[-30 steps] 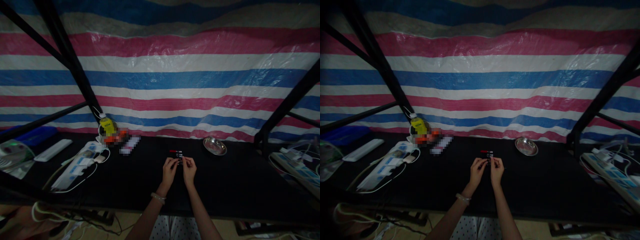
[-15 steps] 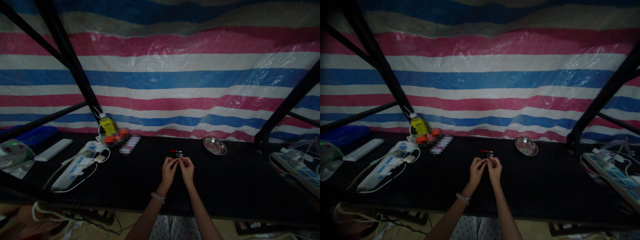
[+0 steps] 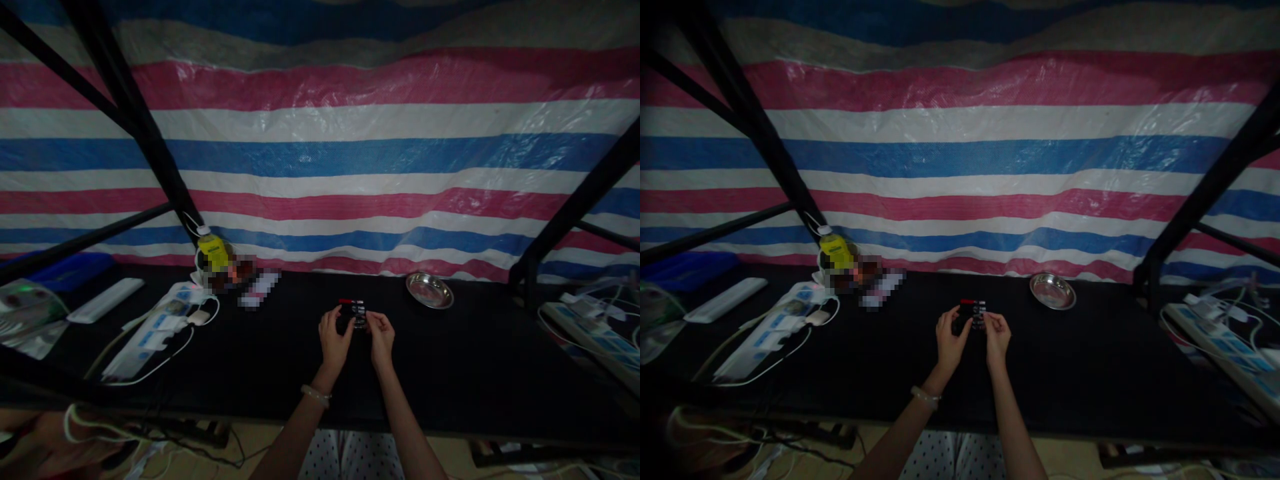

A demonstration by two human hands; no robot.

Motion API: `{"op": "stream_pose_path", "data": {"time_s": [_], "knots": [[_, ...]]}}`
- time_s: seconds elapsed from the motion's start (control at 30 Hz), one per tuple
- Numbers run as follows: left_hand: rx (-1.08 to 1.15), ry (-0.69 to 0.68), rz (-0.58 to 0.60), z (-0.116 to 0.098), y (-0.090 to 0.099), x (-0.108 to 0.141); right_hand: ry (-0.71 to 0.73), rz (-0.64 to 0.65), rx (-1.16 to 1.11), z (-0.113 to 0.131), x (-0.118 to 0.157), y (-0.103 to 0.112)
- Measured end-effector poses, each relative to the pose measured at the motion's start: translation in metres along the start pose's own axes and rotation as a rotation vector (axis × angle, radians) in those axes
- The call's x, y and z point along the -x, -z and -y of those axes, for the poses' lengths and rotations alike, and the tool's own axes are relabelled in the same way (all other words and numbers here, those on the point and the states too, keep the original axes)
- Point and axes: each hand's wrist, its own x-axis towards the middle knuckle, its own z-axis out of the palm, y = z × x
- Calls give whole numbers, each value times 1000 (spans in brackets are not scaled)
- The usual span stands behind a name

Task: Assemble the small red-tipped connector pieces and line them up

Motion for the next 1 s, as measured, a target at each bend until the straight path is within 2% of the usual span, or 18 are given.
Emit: {"op": "stream_pose_path", "data": {"time_s": [0.1, 0.2, 0.27, 0.63, 0.83, 1.0], "knots": [[-118, 119, -17, 4, 0, -2, 18, -80, 23, -1, -3, 3], [-206, 260, 25, 6, -1, -3, 51, -144, 38, -4, -5, 5], [-239, 298, 60, 7, -2, -3, 68, -174, 22, -6, -6, 7], [-242, 295, 124, 6, -3, -4, 176, -261, 130, -16, -13, 11], [-232, 283, 130, 7, -3, -4, 223, -240, 329, -21, -18, 14], [-242, 278, 141, 6, -3, -4, 224, -231, 295, -23, -19, 13]]}}
